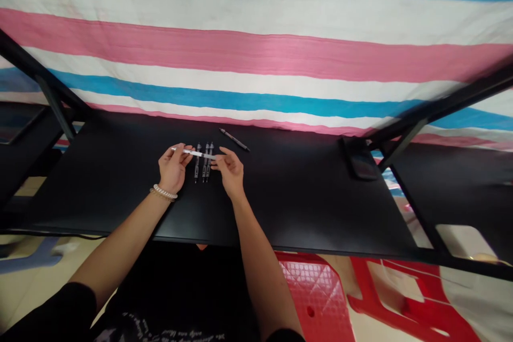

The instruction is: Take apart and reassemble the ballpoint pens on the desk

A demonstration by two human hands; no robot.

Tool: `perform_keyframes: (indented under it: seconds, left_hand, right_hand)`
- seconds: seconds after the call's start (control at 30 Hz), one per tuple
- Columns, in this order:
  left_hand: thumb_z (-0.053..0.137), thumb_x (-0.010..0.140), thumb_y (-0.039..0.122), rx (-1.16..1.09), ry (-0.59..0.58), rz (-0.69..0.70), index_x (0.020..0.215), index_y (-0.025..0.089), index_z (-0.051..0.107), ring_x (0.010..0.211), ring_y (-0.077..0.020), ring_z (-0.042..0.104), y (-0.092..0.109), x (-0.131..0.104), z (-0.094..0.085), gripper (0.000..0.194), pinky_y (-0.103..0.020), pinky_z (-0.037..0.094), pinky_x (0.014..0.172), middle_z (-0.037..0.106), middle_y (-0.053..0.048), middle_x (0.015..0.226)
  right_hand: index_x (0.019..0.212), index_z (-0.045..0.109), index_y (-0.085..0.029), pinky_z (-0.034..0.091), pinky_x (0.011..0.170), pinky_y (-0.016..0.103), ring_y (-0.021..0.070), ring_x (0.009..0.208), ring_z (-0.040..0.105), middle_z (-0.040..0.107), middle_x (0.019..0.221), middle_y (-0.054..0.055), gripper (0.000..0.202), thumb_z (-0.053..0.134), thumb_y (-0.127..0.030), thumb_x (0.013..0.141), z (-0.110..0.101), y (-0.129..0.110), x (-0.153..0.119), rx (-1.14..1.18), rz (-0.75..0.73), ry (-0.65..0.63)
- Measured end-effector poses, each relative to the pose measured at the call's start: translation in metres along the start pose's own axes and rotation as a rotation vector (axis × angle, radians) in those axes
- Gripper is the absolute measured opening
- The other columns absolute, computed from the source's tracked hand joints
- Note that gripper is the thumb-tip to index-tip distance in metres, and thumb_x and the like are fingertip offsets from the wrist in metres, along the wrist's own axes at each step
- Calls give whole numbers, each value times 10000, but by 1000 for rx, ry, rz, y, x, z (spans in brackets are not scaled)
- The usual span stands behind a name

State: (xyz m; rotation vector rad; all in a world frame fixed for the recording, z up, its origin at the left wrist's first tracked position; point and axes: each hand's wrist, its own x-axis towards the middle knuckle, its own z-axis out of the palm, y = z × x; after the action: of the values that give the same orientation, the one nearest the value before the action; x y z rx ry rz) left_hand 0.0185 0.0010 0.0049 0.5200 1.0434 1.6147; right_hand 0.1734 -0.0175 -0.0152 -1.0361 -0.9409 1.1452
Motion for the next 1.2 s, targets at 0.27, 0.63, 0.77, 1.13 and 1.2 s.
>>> perform_keyframes:
  seconds: [0.27, 0.63, 0.77, 1.13, 1.2]
  left_hand:
    - [863, 747, 402, -25, -60, -3, 937, 172, 727, 867, -190, 766, -1, 1, -4, 328, -374, 579, 917, 779, -69, 900]
    - [883, 725, 393, -37, -67, -36, 948, 165, 739, 840, -178, 768, 1, 2, -5, 350, -341, 589, 882, 783, -66, 894]
    - [890, 715, 384, -29, -66, -41, 937, 162, 739, 833, -182, 765, 2, 2, -4, 348, -343, 591, 869, 783, -70, 886]
    - [856, 760, 387, -37, -11, 11, 929, 179, 719, 865, -168, 757, -2, 6, -7, 301, -340, 570, 891, 775, -55, 916]
    - [863, 749, 386, -64, 4, 16, 912, 181, 711, 866, -160, 754, -2, 7, -8, 303, -331, 569, 890, 773, -50, 917]
  right_hand:
    - [810, 750, -236, 617, 748, 344, 186, 836, 708, 741, 922, 50, 281, 847, -483, 718, -2, 2, 0, -108, -103, -66]
    - [803, 764, -220, 527, 547, 257, 132, 631, 639, 715, 759, 18, 288, 861, -466, 689, 2, -1, -1, -114, -51, -56]
    - [1005, 765, -246, 579, 620, 284, 150, 697, 685, 748, 830, 14, 414, 873, -474, 676, 3, -4, -2, -68, -15, -70]
    - [850, 771, -228, 554, 602, 317, 141, 598, 620, 712, 728, 7, 293, 856, -459, 690, -2, 4, 0, -103, -35, 12]
    - [863, 754, -229, 543, 603, 310, 136, 598, 611, 693, 710, -4, 290, 846, -449, 699, -3, 6, 2, -72, -35, 67]
